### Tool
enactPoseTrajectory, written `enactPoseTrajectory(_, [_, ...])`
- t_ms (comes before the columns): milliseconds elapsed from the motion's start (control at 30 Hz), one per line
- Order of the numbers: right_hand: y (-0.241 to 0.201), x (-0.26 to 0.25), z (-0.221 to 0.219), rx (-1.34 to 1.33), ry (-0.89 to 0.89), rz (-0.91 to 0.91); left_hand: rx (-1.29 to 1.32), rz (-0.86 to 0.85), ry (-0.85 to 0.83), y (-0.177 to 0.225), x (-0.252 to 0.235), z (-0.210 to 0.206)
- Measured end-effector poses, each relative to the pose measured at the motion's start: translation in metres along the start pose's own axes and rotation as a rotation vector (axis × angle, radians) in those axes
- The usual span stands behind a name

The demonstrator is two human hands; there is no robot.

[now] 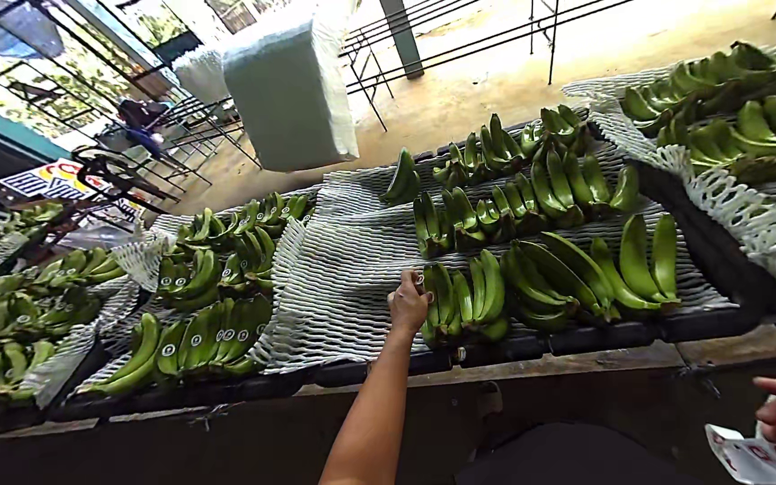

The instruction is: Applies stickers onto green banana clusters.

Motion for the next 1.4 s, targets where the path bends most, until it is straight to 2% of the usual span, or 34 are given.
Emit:
enactPoseTrajectory(100, [0.002, -0.013, -0.041, -0.049, 0.061, -0.027, 0.146, 0.072, 0.052, -0.011, 0.003, -0.001])
enactPoseTrajectory(200, [0.007, -0.035, -0.082, -0.033, 0.085, -0.070, -0.049, 0.012, 0.063, 0.000, 0.010, 0.004])
enactPoseTrajectory(300, [0.023, -0.054, -0.118, 0.016, 0.071, -0.002, -0.190, -0.039, 0.018, 0.011, 0.009, 0.008])
enactPoseTrajectory(433, [0.044, -0.070, -0.161, -0.047, 0.136, -0.088, 0.177, -0.190, 0.068, 0.007, 0.008, 0.018])
enactPoseTrajectory(567, [0.060, -0.074, -0.193, -0.144, 0.201, -0.186, 0.342, -0.194, -0.105, -0.001, 0.000, 0.007])
enactPoseTrajectory(767, [0.061, -0.062, -0.199, -0.161, 0.333, -0.196, 0.269, -0.092, -0.231, -0.009, -0.018, 0.000])
enactPoseTrajectory(867, [0.064, -0.059, -0.196, -0.156, 0.389, -0.207, 0.089, -0.105, -0.165, -0.003, -0.018, 0.002])
enactPoseTrajectory(1000, [0.063, -0.068, -0.196, -0.138, 0.375, -0.223, -0.215, -0.210, -0.040, 0.013, -0.010, 0.008])
enactPoseTrajectory(1067, [0.060, -0.074, -0.196, -0.151, 0.344, -0.218, -0.210, -0.215, -0.012, 0.012, -0.011, 0.016])
enactPoseTrajectory(1133, [0.058, -0.081, -0.197, -0.165, 0.313, -0.232, -0.060, -0.252, -0.028, 0.010, -0.012, 0.022])
enactPoseTrajectory(1233, [0.057, -0.090, -0.196, -0.209, 0.288, -0.286, 0.146, -0.267, -0.224, 0.014, -0.004, 0.010])
enactPoseTrajectory(1300, [0.058, -0.092, -0.193, -0.234, 0.292, -0.330, 0.091, -0.222, -0.355, 0.021, 0.004, -0.006])
enactPoseTrajectory(1400, [0.060, -0.099, -0.187, -0.260, 0.300, -0.377, -0.062, -0.238, -0.256, 0.032, 0.008, -0.015])
Point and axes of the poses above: each hand's wrist, its own x-axis away from the middle knuckle, its own z-axis out of the back of the hand, y = z × x, the point moved 9 cm from there along -x, towards the middle knuckle, and after that the axes turned 10 degrees about z, right-handed, at the moved point
